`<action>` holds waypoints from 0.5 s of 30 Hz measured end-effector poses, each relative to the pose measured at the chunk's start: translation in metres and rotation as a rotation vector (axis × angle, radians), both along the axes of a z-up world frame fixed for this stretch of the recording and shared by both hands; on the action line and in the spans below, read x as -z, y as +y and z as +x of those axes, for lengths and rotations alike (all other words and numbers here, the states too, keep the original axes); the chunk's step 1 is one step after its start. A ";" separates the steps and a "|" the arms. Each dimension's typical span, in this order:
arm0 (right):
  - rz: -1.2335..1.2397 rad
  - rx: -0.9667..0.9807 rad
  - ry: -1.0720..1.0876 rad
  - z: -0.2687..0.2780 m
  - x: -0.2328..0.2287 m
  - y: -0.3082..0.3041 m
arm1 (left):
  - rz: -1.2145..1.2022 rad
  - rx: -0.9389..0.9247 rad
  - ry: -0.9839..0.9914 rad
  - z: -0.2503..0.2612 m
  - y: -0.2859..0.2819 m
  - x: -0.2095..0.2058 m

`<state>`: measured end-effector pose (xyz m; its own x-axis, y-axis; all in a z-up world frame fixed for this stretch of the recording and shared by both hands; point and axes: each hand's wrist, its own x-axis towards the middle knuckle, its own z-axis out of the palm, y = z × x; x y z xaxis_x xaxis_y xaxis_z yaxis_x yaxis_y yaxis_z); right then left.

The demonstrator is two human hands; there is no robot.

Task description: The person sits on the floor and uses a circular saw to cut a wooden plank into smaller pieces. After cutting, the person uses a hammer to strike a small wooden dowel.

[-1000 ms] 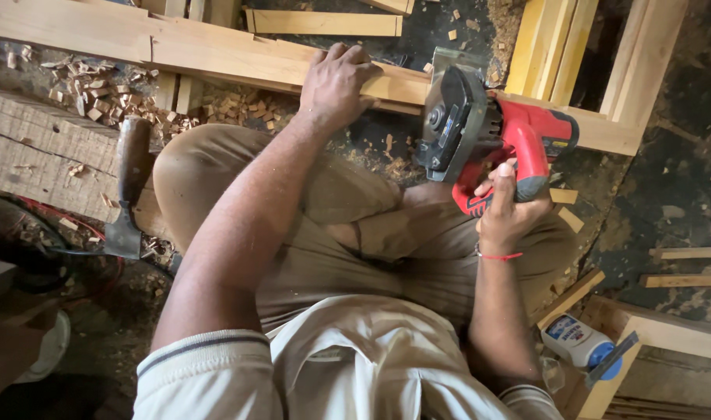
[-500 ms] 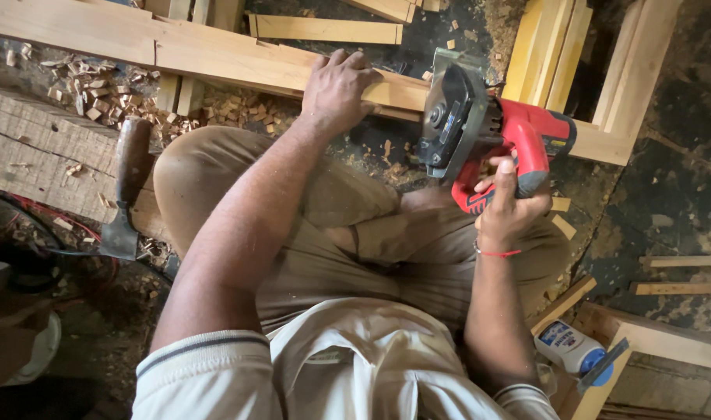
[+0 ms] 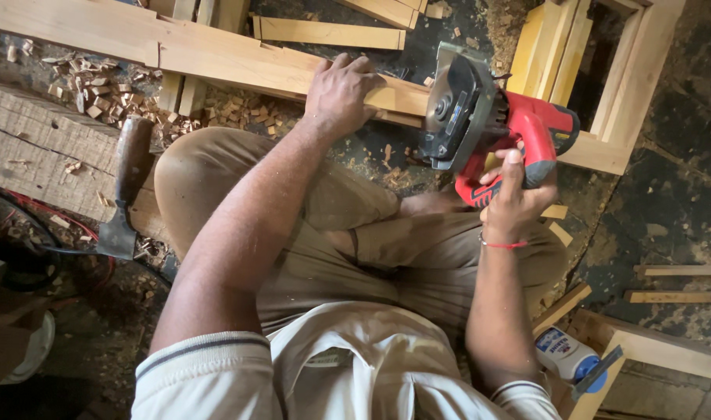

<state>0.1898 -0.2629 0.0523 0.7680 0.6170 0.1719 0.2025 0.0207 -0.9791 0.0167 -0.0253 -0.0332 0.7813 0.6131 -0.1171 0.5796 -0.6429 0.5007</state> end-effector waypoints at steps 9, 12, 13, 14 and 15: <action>0.042 0.003 -0.030 0.013 0.007 0.014 | -0.001 -0.004 -0.017 0.000 -0.001 -0.003; 0.049 0.020 -0.007 0.019 0.008 0.024 | 0.024 -0.004 -0.057 -0.003 0.000 -0.001; 0.044 0.033 0.004 0.021 0.009 0.028 | 0.018 -0.005 -0.060 -0.003 0.001 0.000; 0.048 0.032 0.007 0.025 0.008 0.033 | 0.011 -0.005 -0.065 -0.002 0.001 0.001; 0.052 0.030 0.009 0.030 0.008 0.040 | 0.004 -0.006 -0.070 -0.001 0.000 0.003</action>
<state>0.2196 -0.2230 0.0442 0.7880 0.5837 0.1961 0.1948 0.0658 -0.9786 0.0154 -0.0255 -0.0359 0.7839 0.6181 -0.0596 0.5470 -0.6420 0.5373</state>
